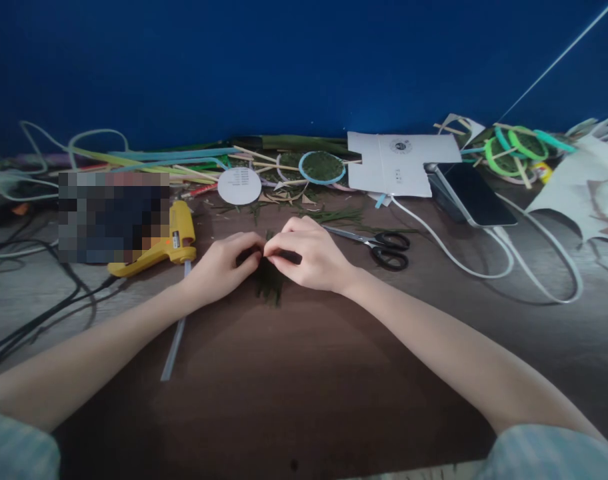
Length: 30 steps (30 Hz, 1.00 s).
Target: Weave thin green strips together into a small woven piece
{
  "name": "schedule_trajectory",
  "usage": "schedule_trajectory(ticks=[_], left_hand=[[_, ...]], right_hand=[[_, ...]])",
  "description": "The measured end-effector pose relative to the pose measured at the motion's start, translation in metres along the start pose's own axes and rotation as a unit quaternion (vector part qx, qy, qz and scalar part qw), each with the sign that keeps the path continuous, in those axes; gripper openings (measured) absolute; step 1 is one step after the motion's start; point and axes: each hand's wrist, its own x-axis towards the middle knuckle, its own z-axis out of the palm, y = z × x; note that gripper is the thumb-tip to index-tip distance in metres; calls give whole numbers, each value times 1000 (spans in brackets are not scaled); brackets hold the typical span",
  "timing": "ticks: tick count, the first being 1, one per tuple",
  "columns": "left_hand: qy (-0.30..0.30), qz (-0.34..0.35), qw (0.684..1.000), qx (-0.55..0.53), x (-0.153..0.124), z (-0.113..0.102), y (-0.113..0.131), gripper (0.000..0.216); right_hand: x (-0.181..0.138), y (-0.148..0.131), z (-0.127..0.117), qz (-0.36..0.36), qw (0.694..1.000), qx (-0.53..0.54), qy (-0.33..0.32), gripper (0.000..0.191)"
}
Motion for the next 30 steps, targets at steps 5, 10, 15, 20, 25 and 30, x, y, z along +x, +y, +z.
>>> schedule_trajectory(ticks=[5, 10, 15, 20, 25, 30], left_hand=[[-5, 17, 1000, -3, 0, 0, -1, 18], [-9, 15, 1000, 9, 1, 1, -1, 16], [-2, -12, 1000, 0, 1, 3, -1, 19], [7, -30, 999, -32, 0, 5, -2, 29], [11, -17, 999, -32, -2, 7, -4, 29], [10, -17, 999, -30, -3, 6, -4, 26]], right_hand=[[-1, 0, -1, 3, 998, -58, 29, 10], [-1, 1, -1, 68, 998, 10, 8, 11], [-1, 0, -2, 127, 990, 64, -14, 15], [0, 5, -3, 225, 973, 22, -49, 12], [5, 6, -6, 284, 949, -59, -126, 23], [8, 7, -10, 275, 942, -78, -175, 20]])
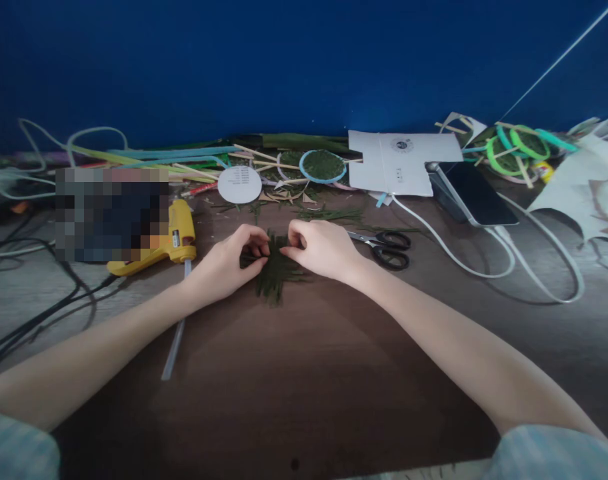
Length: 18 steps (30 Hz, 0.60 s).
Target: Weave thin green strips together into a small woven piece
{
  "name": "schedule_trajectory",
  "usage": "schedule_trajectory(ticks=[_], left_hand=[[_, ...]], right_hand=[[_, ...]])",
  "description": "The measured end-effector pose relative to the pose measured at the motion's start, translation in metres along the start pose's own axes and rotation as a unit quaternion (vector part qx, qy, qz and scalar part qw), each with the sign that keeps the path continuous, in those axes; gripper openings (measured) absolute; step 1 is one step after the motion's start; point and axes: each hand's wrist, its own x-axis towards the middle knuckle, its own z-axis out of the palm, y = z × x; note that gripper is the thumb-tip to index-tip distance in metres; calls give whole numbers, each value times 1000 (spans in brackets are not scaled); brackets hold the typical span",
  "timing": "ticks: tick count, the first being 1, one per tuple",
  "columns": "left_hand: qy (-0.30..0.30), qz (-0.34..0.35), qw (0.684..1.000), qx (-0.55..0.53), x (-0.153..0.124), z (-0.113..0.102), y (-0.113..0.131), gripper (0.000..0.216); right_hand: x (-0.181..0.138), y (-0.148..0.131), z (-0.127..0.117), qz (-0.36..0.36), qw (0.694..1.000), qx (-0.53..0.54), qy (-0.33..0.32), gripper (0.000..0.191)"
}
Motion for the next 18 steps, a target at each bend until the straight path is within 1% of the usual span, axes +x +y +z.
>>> schedule_trajectory(ticks=[4, 12, 15, 18], left_hand=[[1, 8, 1000, -6, -1, -1, 1, 29], [-10, 26, 1000, 12, 0, -2, 3, 23], [-9, 25, 999, 18, 1, -2, 3, 24], [-11, 21, 1000, 20, 1, -3, 4, 24]], right_hand=[[1, 1, 0, -5, 1000, -6, -8, 19], [1, 0, 0, 0, 1000, 1, -9, 20], [1, 1, -3, 5, 1000, 18, -24, 19], [1, 5, -10, -5, 997, 50, -58, 16]])
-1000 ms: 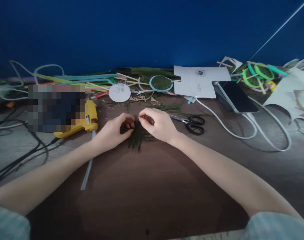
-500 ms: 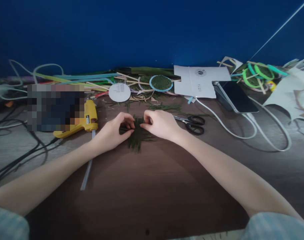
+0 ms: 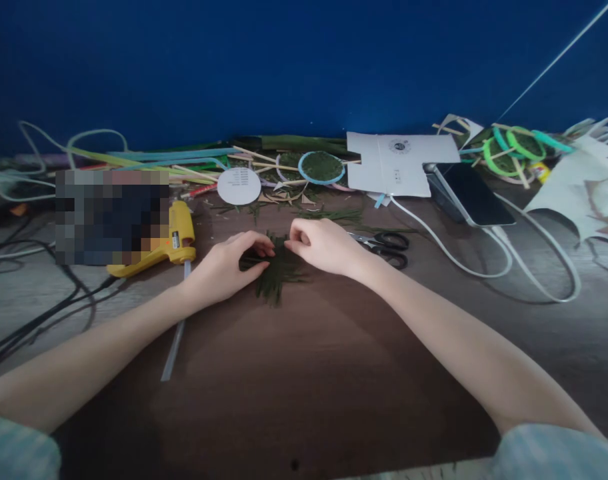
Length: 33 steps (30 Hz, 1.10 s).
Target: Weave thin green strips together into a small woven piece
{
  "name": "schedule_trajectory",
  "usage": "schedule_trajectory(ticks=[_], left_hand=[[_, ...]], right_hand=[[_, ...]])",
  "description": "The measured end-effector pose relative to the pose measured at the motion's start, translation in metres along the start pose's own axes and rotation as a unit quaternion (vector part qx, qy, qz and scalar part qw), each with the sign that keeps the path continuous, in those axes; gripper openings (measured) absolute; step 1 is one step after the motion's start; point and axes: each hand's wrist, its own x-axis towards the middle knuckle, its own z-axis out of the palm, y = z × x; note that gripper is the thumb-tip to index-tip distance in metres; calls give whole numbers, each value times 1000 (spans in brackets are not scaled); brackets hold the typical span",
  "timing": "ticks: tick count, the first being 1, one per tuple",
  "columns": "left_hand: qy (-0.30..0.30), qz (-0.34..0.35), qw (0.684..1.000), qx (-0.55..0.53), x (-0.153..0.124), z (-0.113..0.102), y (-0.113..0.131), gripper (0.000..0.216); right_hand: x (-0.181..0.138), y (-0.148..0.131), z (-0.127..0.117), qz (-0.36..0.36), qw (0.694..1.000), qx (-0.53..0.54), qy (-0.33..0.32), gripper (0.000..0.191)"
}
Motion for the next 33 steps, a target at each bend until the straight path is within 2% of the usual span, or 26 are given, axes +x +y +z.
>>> schedule_trajectory(ticks=[6, 12, 22, 28, 33], left_hand=[[0, -4, 1000, 13, 1, 0, 1, 23], [-3, 6, 1000, 29, 1, 0, 2, 19], [-3, 37, 998, 54, 2, -1, 0, 3], [-8, 36, 997, 65, 2, -1, -1, 8], [0, 31, 998, 49, 2, -1, 0, 8]], right_hand=[[2, 6, -13, -22, 996, 10, -91, 18], [2, 6, -13, -24, 995, 44, -92, 17], [-4, -15, -1, -101, 989, 108, -7, 15], [-5, -16, 5, -133, 983, 121, 24, 15], [1, -4, 7, -113, 980, 83, 145, 7]])
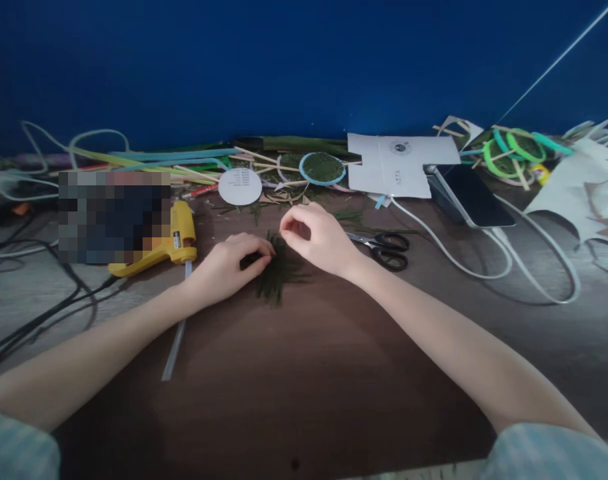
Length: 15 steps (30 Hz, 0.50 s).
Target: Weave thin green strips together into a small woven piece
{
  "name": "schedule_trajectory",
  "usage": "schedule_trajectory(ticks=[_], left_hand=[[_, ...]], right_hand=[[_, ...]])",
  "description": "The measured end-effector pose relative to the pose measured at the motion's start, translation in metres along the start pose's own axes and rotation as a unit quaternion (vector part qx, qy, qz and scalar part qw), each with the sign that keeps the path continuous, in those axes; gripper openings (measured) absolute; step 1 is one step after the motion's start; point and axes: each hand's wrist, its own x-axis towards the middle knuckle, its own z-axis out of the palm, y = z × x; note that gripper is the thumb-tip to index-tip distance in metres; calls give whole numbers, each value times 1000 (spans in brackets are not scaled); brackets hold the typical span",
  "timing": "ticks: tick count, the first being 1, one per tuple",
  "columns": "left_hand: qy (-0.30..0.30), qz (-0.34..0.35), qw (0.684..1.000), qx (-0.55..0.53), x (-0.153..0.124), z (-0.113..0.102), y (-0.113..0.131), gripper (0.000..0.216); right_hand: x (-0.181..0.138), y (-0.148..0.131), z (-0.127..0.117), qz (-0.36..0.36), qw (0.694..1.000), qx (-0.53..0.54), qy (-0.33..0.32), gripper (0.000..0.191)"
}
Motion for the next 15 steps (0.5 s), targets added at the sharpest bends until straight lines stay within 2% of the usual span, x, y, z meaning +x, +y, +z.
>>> schedule_trajectory(ticks=[2, 5, 9, 15], left_hand=[[3, -2, 1000, -3, 0, 0, 0, 8], [4, -2, 1000, -1, 0, 0, 1, 9], [4, 0, 1000, -3, 1, 0, 1, 10], [2, -6, 1000, -13, 0, 0, 1, 11]], right_hand=[[0, 5, 3, -1, 997, -71, 8, 4], [-2, 9, 8, 3, 991, -131, -16, 7], [-4, 8, 11, 6, 990, -132, -45, 10], [-4, 8, 12, 4, 993, -106, -54, 11]])
